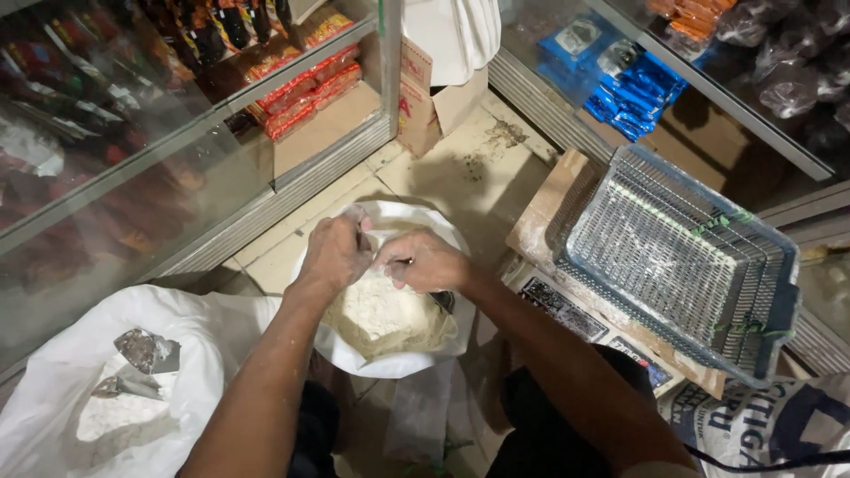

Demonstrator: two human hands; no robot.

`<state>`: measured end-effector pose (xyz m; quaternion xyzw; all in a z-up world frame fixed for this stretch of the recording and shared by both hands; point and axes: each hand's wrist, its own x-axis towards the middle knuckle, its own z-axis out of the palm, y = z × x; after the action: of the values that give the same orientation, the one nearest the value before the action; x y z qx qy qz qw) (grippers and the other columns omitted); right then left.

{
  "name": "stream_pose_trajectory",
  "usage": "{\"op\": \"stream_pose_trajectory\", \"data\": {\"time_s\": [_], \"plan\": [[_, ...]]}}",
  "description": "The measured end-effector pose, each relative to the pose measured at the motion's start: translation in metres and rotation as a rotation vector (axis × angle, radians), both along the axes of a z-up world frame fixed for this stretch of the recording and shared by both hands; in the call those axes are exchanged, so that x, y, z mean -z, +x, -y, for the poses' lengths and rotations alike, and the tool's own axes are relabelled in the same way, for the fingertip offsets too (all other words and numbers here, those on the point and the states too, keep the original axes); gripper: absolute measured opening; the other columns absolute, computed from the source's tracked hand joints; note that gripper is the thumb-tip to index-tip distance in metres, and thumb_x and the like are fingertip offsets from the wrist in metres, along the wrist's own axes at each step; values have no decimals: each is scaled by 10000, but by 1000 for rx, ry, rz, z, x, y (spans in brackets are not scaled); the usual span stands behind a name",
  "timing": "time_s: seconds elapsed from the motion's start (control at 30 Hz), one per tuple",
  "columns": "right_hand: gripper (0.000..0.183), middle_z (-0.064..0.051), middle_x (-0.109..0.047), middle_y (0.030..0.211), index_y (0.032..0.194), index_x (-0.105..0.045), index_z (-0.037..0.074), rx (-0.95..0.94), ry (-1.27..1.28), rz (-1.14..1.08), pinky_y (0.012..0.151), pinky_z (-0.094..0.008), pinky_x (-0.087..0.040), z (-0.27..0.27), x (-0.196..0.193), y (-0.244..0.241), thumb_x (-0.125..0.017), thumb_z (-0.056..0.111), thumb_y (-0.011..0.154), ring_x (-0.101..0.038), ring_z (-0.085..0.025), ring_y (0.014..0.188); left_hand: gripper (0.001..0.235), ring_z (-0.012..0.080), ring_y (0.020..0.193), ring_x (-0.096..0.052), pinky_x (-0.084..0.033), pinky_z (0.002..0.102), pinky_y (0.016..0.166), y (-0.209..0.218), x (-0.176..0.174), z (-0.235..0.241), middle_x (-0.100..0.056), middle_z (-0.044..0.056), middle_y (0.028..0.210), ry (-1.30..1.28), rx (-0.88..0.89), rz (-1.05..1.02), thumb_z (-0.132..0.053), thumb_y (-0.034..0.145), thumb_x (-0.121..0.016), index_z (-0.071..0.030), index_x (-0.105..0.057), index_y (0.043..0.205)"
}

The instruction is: Portioning flour from a large sack into smaller plastic bags using a scoop and weighing them on a digital scale.

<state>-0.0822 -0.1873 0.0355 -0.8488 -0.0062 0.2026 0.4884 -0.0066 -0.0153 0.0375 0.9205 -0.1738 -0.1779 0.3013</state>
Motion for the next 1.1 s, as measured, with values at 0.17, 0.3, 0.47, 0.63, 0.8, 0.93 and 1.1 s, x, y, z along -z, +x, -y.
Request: {"op": "stream_pose_trajectory", "data": {"time_s": [0.17, 0.3, 0.47, 0.63, 0.8, 0.93, 1.1], "plan": [[296, -35, -758, 752, 1120, -758, 279, -36, -104, 78, 593, -341, -555, 14, 26, 11, -631, 233, 857, -690, -185, 629, 137, 368, 974, -698, -564, 503, 850, 0, 2, 3, -724, 163, 808, 7, -4, -12, -71, 789, -758, -30, -704, 908], [329, -65, -789, 1065, 1154, -764, 380, -187, -393, 47, 953, -451, -569, 19, 38, 18, -628, 319, 861, -721, -341, 1057, 150, 392, 1020, -687, -559, 513, 904, 3, 8, 0, -731, 175, 844, 33, 43, 28, -75, 807, -727, -34, -676, 942], [315, 3, -774, 1075, 1134, -750, 421, -169, -771, 34, 987, -422, -575, 37, 16, 9, -589, 311, 887, -725, -276, 1069, 130, 397, 1039, -693, -561, 518, 906, -1, -1, -3, -735, 199, 875, 43, 28, 18, -88, 847, -670, -30, -683, 963], [283, -43, -762, 1071, 1048, -771, 308, -125, -786, 83, 944, -466, -577, 46, 31, 16, -540, 261, 890, -718, -328, 1058, 215, 422, 1096, -679, -544, 548, 955, -5, -3, -8, -734, 222, 941, -14, 25, -17, -92, 868, -624, -78, -635, 1082], [109, -24, -713, 765, 811, -668, 266, 29, -462, 650, 733, -413, -583, 34, 57, 16, -686, 344, 884, -739, -259, 815, 116, 367, 944, -704, -564, 497, 812, -3, -6, -2, -692, 166, 808, 40, 49, -20, -59, 829, -662, -58, -636, 942], [108, -38, -724, 765, 862, -658, 222, 147, -366, 503, 732, -475, -570, 16, 66, 25, -699, 321, 851, -745, -295, 819, 106, 380, 939, -696, -554, 514, 801, -10, -15, -3, -686, 186, 817, 11, 81, 9, -52, 862, -631, -38, -622, 967], [69, -111, -730, 746, 813, -738, 190, 253, -257, 409, 660, -491, -540, 2, 55, 23, -672, 193, 795, -729, -361, 775, 165, 418, 1023, -699, -565, 554, 866, 0, 10, -5, -719, 223, 891, 76, 114, 45, -113, 895, -627, -59, -616, 1050]]}}
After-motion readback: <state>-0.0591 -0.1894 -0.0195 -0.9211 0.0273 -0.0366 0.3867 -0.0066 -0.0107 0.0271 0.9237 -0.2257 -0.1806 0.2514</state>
